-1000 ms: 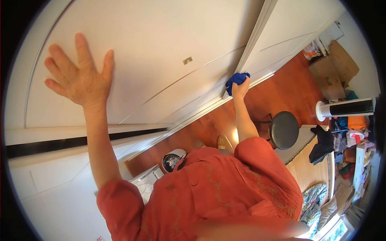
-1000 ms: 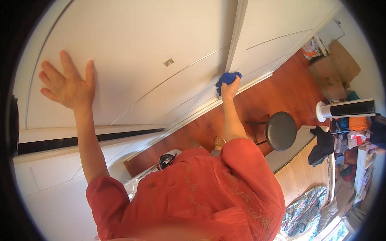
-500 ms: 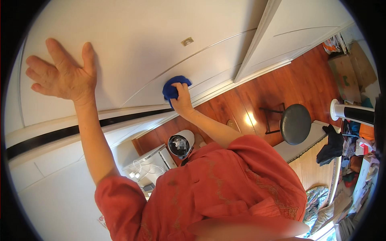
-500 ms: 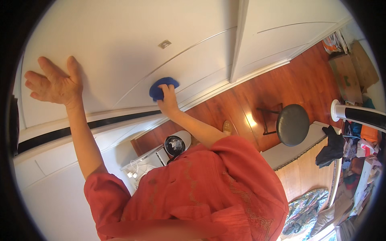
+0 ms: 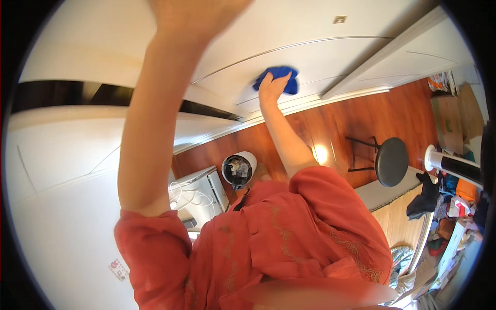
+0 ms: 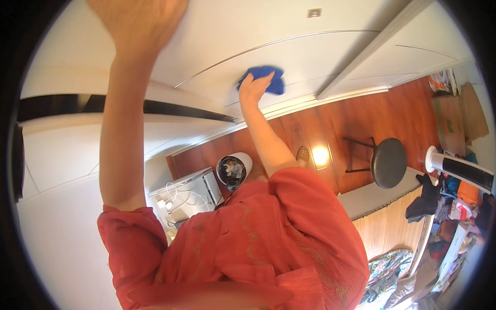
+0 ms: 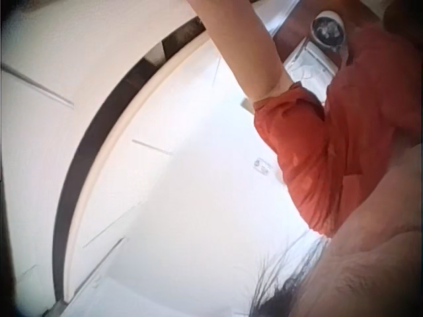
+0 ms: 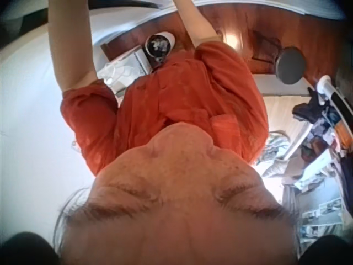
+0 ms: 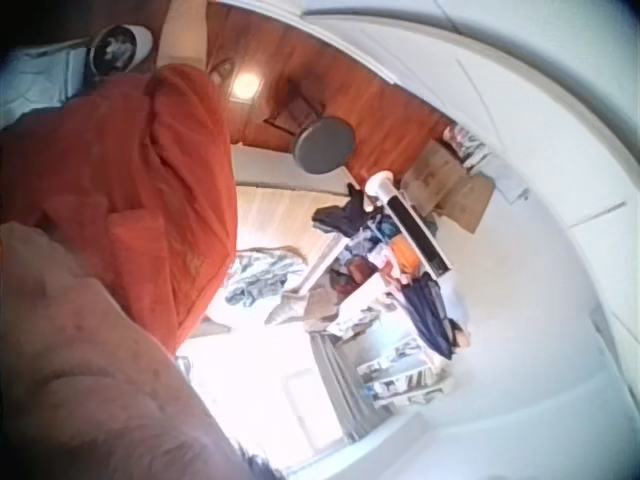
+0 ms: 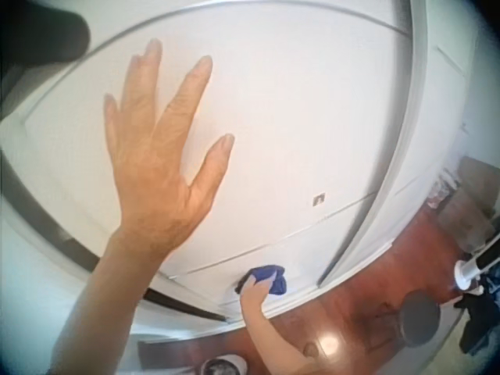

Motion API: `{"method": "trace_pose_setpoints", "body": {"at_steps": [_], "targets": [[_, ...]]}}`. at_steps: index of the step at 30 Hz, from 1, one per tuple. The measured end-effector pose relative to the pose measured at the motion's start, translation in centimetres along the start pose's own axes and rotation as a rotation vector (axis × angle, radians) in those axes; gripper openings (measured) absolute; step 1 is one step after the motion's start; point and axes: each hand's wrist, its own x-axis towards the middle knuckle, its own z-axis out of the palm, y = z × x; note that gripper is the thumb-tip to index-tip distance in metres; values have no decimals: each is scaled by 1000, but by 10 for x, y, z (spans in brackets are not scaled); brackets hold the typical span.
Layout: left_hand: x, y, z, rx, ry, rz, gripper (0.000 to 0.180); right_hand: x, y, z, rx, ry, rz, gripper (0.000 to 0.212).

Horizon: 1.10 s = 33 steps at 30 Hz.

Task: The person takes a cloth from a closet, then walks through the house and wipes doors, walls, and wardrobe panels with the cloth.

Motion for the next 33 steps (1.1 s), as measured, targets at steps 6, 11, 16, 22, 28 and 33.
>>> {"method": "trace_pose_setpoints", "body": {"at_steps": [6,11,16,22,28,33], "targets": [[-30,-46,-171,-33,-381,-208,53,-52,63,47,714,-236,754,25],[-65,-101,-204,430,-909,-25,52,-106,58,67,757,-256,670,20],[-46,-81,-212,520,-983,64,56,-136,-1,64,583,-474,428,31],[-82,-65,-198,339,-759,-222,56,-154,-74,36,382,-524,-259,35],[-81,-108,-199,457,-829,-30,50,-127,88,61,147,-557,-59,39],[-83,-111,-205,454,-776,-38,53,-143,51,57,109,-581,50,45]]}}
